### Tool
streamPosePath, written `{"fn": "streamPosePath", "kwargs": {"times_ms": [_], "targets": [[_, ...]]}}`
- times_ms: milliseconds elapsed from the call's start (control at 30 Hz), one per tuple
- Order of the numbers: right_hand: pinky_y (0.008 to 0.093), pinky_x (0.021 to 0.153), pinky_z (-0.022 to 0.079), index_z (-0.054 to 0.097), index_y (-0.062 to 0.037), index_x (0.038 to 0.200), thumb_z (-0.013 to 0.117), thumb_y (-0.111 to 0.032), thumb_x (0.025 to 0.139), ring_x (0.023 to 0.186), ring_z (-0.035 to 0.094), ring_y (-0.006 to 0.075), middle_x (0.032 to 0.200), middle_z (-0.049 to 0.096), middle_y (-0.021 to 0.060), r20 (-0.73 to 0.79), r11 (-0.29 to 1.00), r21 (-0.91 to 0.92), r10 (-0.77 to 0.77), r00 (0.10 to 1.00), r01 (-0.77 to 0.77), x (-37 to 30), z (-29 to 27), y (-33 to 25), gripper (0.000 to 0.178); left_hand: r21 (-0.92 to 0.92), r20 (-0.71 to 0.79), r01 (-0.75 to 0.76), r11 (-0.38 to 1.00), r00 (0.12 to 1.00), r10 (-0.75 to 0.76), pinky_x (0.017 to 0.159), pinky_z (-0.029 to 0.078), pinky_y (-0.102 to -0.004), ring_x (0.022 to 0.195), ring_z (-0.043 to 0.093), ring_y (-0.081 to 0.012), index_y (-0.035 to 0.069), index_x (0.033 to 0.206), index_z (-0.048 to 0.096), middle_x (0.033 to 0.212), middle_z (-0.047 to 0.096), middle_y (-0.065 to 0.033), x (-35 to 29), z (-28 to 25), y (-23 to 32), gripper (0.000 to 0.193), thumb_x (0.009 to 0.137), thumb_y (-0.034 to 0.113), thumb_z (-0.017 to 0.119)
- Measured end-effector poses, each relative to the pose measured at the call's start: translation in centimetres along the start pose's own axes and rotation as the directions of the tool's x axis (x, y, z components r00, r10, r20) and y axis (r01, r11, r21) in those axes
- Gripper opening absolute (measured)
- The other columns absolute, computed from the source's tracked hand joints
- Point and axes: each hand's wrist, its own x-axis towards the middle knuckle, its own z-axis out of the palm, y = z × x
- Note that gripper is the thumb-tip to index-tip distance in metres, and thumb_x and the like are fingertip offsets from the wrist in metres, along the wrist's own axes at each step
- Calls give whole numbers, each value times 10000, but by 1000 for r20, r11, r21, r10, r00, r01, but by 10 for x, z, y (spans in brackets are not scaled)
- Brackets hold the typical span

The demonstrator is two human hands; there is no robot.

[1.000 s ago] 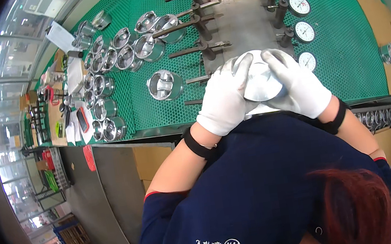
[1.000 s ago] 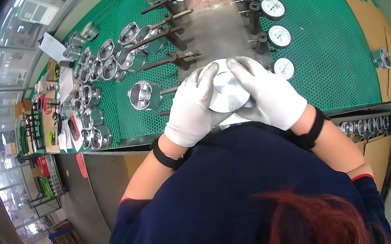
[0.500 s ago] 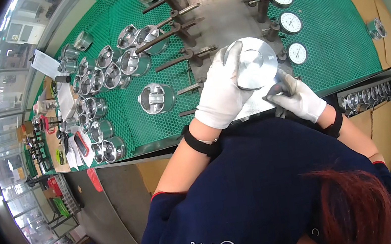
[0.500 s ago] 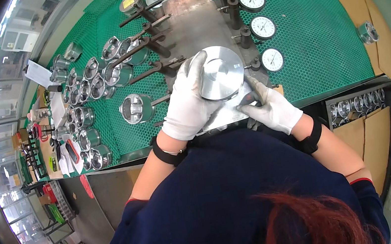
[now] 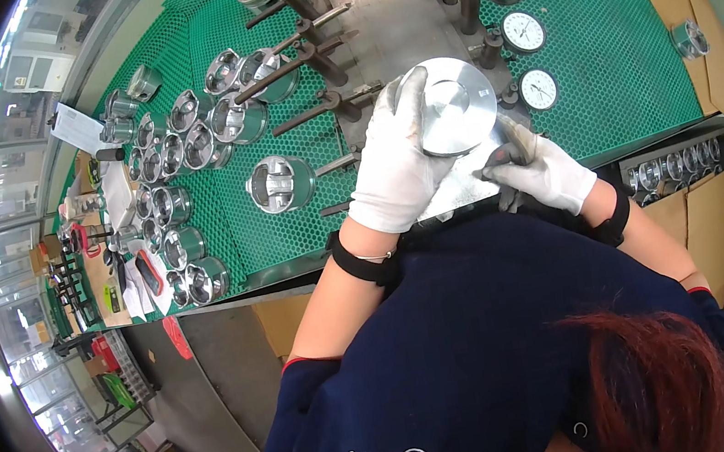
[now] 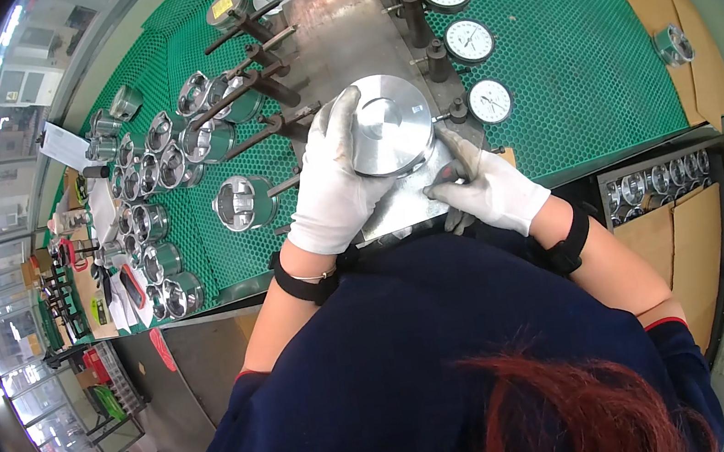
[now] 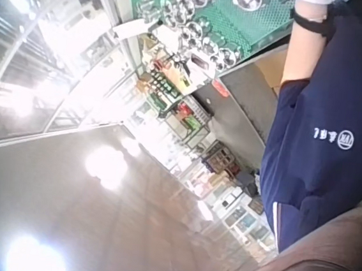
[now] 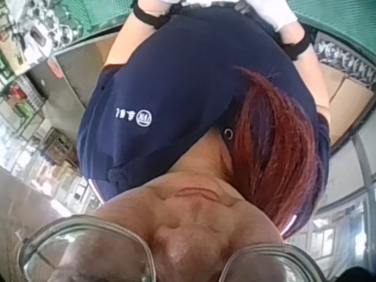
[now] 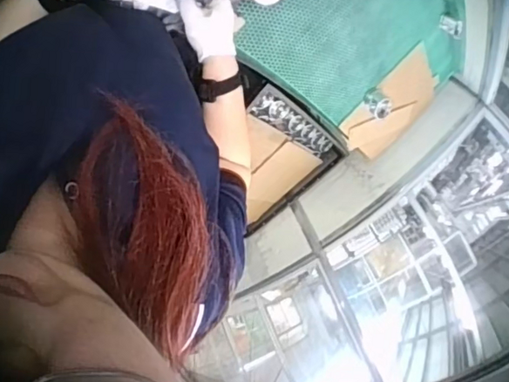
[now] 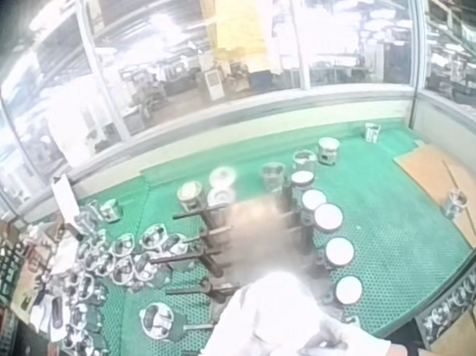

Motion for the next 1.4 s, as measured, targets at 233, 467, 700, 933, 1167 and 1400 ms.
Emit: {"fn": "streamPosePath", "kwargs": {"times_ms": [233, 467, 700, 933, 1167, 1400], "targets": [[267, 635, 569, 124, -14, 1589, 691, -146, 874, 778, 663, 147, 1071, 634, 130, 6, 994, 73, 86, 996, -86, -3, 4, -10, 922, 18, -13, -17, 1000, 1000, 18, 1056, 448, -463, 1259, 497, -426, 81, 1491, 373, 1399, 452, -254, -3, 1, -2, 1020, 633, 183, 915], [266, 730, 534, 147, -1, 1587, 699, -171, 866, 867, 632, 144, 1037, 647, 114, -39, 998, -57, 39, 998, -41, 3, 2, 3, 924, 28, -6, 7, 1000, 1000, -7, 1063, 442, -472, 1269, 487, -447, 73, 1495, 359, 1407, 456, -268, -4, 3, -2, 1034, 630, 184, 915], [256, 783, 519, 138, 7, 1587, 706, -185, 865, 864, 628, 140, 1044, 652, 104, -32, 997, -40, 62, 998, -63, 0, 1, -8, 938, 1, -22, -5, 1000, 1000, 5, 1056, 449, -468, 1264, 494, -449, 52, 1483, 365, 1396, 479, -260, -2, 4, -1, 1015, 633, 177, 904], [368, 905, 536, 262, 63, 1523, 692, -153, 839, 1009, 689, 358, 1185, 651, 247, -51, 566, -682, -669, 741, 464, -16, -12, -21, 836, -462, 285, 397, 793, 913, -291, 809, 568, -328, 958, 690, -249, -28, 1254, 556, 1025, 673, -161, 0, -24, 32, 469, 807, 36, 683], [472, 1111, 415, 401, -10, 1469, 505, -460, 982, 1315, 517, 355, 1449, 481, 203, -298, 792, 157, -532, 793, 590, -46, -141, -1, 672, -504, -82, 83, 860, 986, -143, 863, 536, -297, 985, 666, -155, -32, 1334, 529, 1222, 659, -142, 20, -53, 48, 493, 847, -54, 607], [300, 467, 526, 567, 20, 1229, 557, -257, 980, 627, 671, 189, 927, 684, 127, -655, 966, -30, -212, 725, 256, 34, -233, -28, 372, 295, -221, 762, 576, 641, -735, 932, 534, -398, 1050, 690, -363, -42, 1317, 571, 1148, 683, -267, -105, -99, -125, 628, 800, 261, 756]]}}
